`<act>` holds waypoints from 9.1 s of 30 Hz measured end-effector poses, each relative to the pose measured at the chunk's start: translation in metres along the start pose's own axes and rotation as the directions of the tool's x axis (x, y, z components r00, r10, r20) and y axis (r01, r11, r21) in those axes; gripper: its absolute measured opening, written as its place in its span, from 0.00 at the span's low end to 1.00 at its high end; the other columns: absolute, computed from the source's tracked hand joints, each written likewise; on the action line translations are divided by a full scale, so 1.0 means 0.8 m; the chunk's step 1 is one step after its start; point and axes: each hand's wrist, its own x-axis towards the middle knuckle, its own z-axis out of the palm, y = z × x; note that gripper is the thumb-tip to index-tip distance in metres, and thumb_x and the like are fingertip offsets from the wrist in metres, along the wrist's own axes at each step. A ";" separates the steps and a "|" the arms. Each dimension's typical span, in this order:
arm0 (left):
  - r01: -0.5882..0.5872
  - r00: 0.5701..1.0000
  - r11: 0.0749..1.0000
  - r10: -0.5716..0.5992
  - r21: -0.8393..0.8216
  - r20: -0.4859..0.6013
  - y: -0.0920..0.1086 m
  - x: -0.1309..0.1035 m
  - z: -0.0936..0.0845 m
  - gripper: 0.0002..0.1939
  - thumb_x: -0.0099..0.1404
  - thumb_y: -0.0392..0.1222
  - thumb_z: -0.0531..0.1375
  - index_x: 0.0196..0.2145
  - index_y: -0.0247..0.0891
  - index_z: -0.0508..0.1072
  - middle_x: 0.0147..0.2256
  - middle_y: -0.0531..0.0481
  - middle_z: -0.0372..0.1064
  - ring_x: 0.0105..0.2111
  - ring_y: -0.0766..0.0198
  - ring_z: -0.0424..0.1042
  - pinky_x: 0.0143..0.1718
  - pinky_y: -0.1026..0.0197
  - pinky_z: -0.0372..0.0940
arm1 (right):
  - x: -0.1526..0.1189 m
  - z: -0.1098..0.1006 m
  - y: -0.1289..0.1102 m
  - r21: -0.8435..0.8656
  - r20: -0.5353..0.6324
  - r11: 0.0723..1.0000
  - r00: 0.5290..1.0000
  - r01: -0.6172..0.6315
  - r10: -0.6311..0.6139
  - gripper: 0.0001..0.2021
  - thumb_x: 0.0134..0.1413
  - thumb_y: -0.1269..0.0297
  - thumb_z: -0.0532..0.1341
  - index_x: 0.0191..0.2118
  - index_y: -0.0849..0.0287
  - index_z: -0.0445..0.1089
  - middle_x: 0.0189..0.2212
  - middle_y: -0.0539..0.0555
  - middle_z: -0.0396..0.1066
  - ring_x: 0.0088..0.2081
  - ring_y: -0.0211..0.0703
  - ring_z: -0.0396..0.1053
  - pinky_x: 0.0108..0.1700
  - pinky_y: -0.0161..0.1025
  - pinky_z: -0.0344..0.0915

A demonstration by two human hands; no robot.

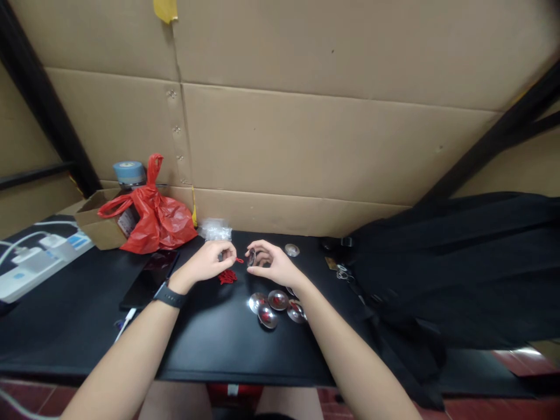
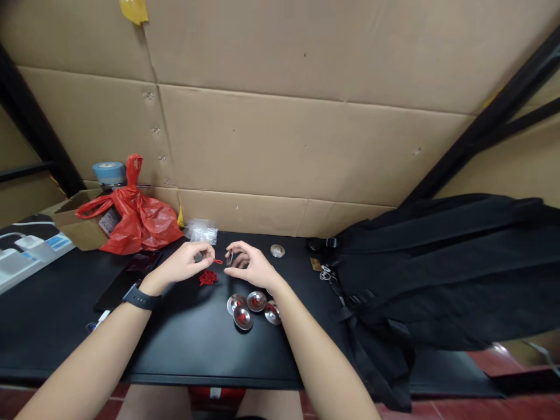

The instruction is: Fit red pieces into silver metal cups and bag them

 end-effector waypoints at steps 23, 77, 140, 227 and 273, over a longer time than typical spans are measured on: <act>-0.040 0.970 0.999 0.039 -0.002 0.238 -0.048 -0.008 -0.010 0.04 0.57 0.35 0.64 0.30 0.37 0.80 0.30 0.51 0.73 0.29 0.68 0.69 0.33 0.68 0.62 | -0.017 -0.123 0.127 -0.613 -0.561 0.603 0.819 -0.510 0.123 0.15 0.51 0.58 0.65 0.44 0.58 0.72 0.41 0.58 0.73 0.43 0.47 0.71 0.46 0.41 0.65; -0.070 0.979 0.995 0.056 -0.068 -0.198 0.020 0.006 0.032 0.04 0.64 0.38 0.61 0.33 0.36 0.75 0.34 0.49 0.73 0.30 0.66 0.68 0.34 0.64 0.63 | 0.000 0.028 -0.022 0.227 -0.103 0.972 0.994 0.062 -0.039 0.18 0.47 0.55 0.71 0.31 0.56 0.61 0.43 0.52 0.66 0.42 0.42 0.71 0.46 0.41 0.70; -0.082 0.997 0.996 0.082 0.036 -0.001 0.007 0.004 0.025 0.10 0.69 0.41 0.56 0.45 0.39 0.74 0.41 0.47 0.74 0.38 0.63 0.72 0.42 0.62 0.65 | -0.009 -0.024 -0.019 0.032 -0.008 0.999 0.999 -0.039 0.039 0.12 0.57 0.54 0.63 0.35 0.57 0.63 0.47 0.56 0.71 0.37 0.42 0.76 0.39 0.41 0.73; -0.041 0.995 0.981 0.058 0.191 -0.083 -0.006 0.004 0.002 0.10 0.68 0.44 0.58 0.34 0.36 0.75 0.32 0.48 0.73 0.31 0.63 0.70 0.36 0.64 0.62 | 0.001 0.015 -0.013 0.203 -0.168 0.979 0.983 -0.035 0.070 0.19 0.47 0.52 0.69 0.34 0.56 0.60 0.45 0.53 0.69 0.38 0.41 0.72 0.39 0.39 0.69; -0.025 0.989 0.951 -0.023 0.309 0.149 -0.022 -0.002 -0.004 0.17 0.68 0.48 0.57 0.25 0.37 0.72 0.23 0.52 0.70 0.23 0.67 0.65 0.28 0.65 0.53 | -0.017 -0.051 -0.013 -0.677 0.370 0.702 0.722 -0.221 0.584 0.16 0.37 0.60 0.72 0.35 0.61 0.79 0.28 0.49 0.73 0.26 0.35 0.65 0.28 0.31 0.56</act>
